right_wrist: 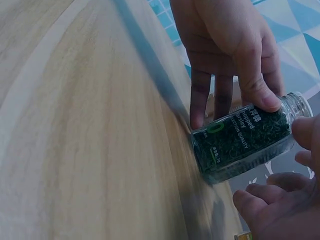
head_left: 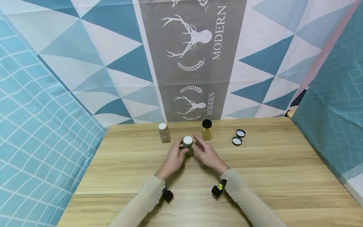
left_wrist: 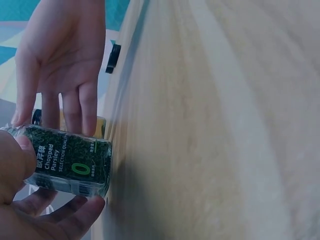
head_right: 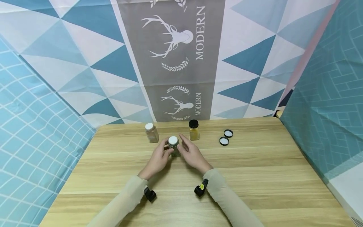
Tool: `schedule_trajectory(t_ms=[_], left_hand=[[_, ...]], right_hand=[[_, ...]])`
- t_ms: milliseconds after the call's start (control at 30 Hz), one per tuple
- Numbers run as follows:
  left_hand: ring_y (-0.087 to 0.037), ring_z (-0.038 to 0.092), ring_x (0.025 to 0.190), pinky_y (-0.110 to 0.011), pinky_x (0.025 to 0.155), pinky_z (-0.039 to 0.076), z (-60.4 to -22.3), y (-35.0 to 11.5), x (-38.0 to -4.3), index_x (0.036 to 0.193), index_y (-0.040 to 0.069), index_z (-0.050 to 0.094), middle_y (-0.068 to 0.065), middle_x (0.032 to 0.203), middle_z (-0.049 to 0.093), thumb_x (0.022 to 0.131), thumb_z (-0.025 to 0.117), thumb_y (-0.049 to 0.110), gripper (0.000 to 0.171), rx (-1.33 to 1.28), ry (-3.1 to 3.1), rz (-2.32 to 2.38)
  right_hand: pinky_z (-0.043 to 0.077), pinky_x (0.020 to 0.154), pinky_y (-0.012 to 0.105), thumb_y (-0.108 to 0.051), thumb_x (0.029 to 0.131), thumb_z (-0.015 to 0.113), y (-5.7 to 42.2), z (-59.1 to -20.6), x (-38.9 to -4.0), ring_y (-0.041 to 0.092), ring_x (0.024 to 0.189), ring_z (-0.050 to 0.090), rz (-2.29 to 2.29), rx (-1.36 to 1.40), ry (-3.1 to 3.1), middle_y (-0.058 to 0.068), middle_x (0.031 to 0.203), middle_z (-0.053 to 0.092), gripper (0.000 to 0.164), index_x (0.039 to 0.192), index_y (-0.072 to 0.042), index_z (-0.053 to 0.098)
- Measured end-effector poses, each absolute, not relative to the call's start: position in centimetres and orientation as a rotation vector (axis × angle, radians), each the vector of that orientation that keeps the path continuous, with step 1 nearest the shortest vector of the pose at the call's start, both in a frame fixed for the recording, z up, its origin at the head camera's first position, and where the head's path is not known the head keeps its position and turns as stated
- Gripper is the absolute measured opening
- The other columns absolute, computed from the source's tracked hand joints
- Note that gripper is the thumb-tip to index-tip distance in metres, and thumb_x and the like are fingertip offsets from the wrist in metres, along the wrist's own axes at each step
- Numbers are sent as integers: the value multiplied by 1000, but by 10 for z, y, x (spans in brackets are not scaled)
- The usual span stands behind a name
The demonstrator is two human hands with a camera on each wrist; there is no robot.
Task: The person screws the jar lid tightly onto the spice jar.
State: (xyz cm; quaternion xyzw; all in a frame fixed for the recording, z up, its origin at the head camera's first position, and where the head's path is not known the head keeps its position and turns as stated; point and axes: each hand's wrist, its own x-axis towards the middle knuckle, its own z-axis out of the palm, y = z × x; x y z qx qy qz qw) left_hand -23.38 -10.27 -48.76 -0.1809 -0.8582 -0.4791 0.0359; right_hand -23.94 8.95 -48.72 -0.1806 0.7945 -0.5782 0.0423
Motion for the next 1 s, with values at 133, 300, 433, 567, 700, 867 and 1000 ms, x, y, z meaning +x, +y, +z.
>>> schedule_trajectory(t_ms=[133,300,433,567,700,867,1000], left_hand=[[-34,61,128,-35,105,56,-489,-102,-230,151,1,40,-21,149,52,104,58,7,51,-561,-2642,-1487],[-35,61,129,-36,106,56,-490,-100,-226,150,2,41,-21,150,52,104,58,9,50,-549,-2640,-1486],[-36,61,129,-37,106,55,-489,-101,-220,151,4,42,-21,151,51,104,58,9,50,-551,-2628,-1511],[-39,58,131,-33,99,60,-487,-102,-215,152,7,42,-20,151,51,105,59,11,51,-554,-2619,-1569],[-38,54,137,-33,97,60,-486,-105,-214,153,11,43,-15,152,52,105,61,18,52,-538,-2632,-1620],[-33,51,142,-42,109,52,-484,-108,-216,150,11,50,-10,151,56,103,64,22,50,-534,-2623,-1639],[-34,55,138,-42,110,52,-482,-109,-217,146,10,54,-10,148,58,102,66,21,48,-538,-2608,-1668]], right_hand=[[39,121,46,-28,109,54,91,-488,-239,38,146,44,-1753,-611,2465,12,168,31,59,162,-17,33],[44,117,43,-21,107,59,93,-489,-239,35,142,51,-1748,-671,2454,14,163,40,58,160,-13,38],[45,117,45,-22,106,60,95,-487,-239,32,139,54,-1686,-730,2456,15,157,49,56,157,-8,42],[47,116,47,-22,105,61,97,-485,-238,30,137,56,-1617,-738,2474,13,154,53,55,156,-7,44],[49,114,47,-20,105,61,100,-481,-236,30,133,58,-1580,-727,2494,13,151,56,52,154,-8,47],[50,112,46,-19,105,61,101,-480,-233,29,132,60,-1592,-726,2492,13,151,56,50,153,-10,49],[51,112,45,-20,105,62,103,-481,-232,30,133,59,-1610,-719,2486,14,152,55,51,153,-9,50]])
